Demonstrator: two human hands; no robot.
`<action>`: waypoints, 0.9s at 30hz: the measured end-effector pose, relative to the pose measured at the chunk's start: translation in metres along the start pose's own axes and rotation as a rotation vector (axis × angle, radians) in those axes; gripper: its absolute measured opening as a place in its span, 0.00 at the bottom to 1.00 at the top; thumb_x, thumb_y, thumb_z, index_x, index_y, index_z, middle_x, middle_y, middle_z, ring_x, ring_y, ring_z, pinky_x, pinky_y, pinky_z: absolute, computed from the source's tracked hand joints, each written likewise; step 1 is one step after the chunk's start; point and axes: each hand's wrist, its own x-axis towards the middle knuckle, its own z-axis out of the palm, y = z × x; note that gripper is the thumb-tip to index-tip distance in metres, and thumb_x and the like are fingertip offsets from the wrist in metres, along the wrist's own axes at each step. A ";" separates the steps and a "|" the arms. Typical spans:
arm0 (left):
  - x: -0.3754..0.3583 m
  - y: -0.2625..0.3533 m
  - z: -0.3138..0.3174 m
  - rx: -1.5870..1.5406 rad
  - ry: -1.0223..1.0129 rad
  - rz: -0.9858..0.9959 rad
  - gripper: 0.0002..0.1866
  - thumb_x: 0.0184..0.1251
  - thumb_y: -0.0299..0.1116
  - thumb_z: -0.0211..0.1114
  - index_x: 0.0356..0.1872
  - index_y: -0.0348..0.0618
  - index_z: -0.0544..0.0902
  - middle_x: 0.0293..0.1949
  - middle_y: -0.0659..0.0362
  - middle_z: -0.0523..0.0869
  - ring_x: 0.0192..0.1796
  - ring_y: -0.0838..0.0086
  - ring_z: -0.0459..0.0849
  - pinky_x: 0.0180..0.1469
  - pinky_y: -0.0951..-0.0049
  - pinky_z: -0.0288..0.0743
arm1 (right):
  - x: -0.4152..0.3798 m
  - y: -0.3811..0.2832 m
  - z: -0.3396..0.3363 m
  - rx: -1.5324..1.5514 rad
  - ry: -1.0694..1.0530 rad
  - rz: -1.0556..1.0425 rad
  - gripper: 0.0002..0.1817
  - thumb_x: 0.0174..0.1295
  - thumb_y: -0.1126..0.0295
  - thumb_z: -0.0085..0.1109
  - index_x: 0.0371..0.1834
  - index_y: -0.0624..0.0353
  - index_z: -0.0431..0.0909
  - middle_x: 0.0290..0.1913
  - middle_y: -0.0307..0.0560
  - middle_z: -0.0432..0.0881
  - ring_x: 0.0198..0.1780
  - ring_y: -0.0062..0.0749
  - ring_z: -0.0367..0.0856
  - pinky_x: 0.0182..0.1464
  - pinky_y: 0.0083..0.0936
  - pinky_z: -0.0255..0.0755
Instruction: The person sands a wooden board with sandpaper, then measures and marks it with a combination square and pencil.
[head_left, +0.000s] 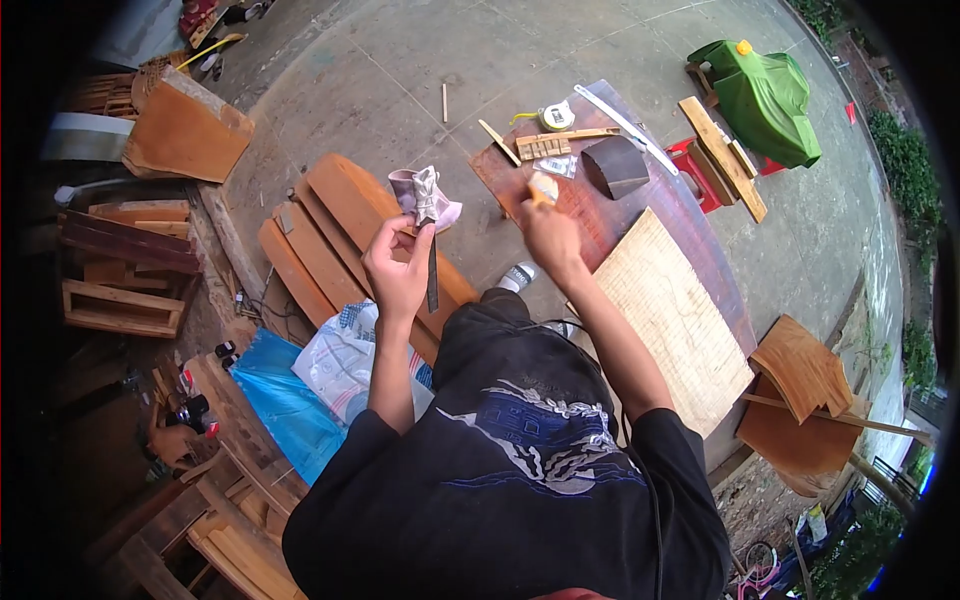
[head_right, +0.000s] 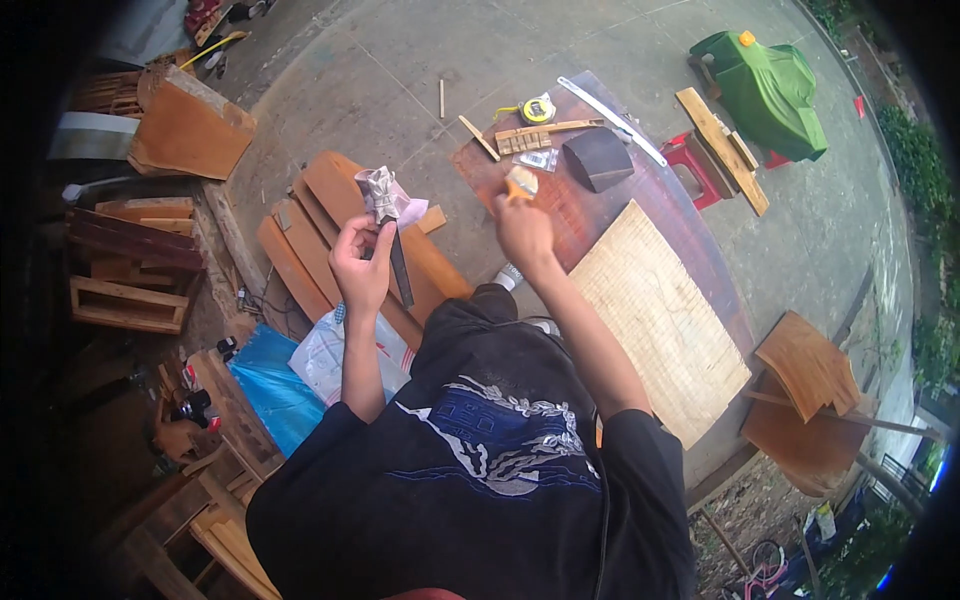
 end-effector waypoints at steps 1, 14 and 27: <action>0.003 0.001 0.002 0.002 -0.013 -0.001 0.09 0.74 0.23 0.75 0.48 0.31 0.85 0.36 0.62 0.90 0.36 0.84 0.84 0.41 0.80 0.76 | -0.002 -0.006 0.002 0.043 -0.017 -0.147 0.08 0.70 0.68 0.62 0.48 0.55 0.81 0.40 0.56 0.89 0.36 0.53 0.92 0.37 0.48 0.87; 0.023 -0.006 0.019 -0.023 -0.079 0.005 0.09 0.74 0.24 0.75 0.48 0.33 0.85 0.35 0.62 0.90 0.34 0.85 0.83 0.39 0.81 0.74 | -0.035 0.018 -0.032 0.328 0.089 -0.222 0.14 0.70 0.68 0.63 0.58 0.47 0.85 0.41 0.52 0.90 0.40 0.53 0.91 0.41 0.49 0.86; 0.041 0.008 0.054 -0.141 -0.166 0.010 0.09 0.71 0.25 0.77 0.46 0.33 0.86 0.36 0.60 0.92 0.33 0.81 0.85 0.38 0.76 0.78 | -0.074 0.040 -0.058 0.016 -0.126 0.153 0.11 0.72 0.62 0.60 0.45 0.57 0.86 0.29 0.56 0.89 0.35 0.53 0.92 0.39 0.49 0.84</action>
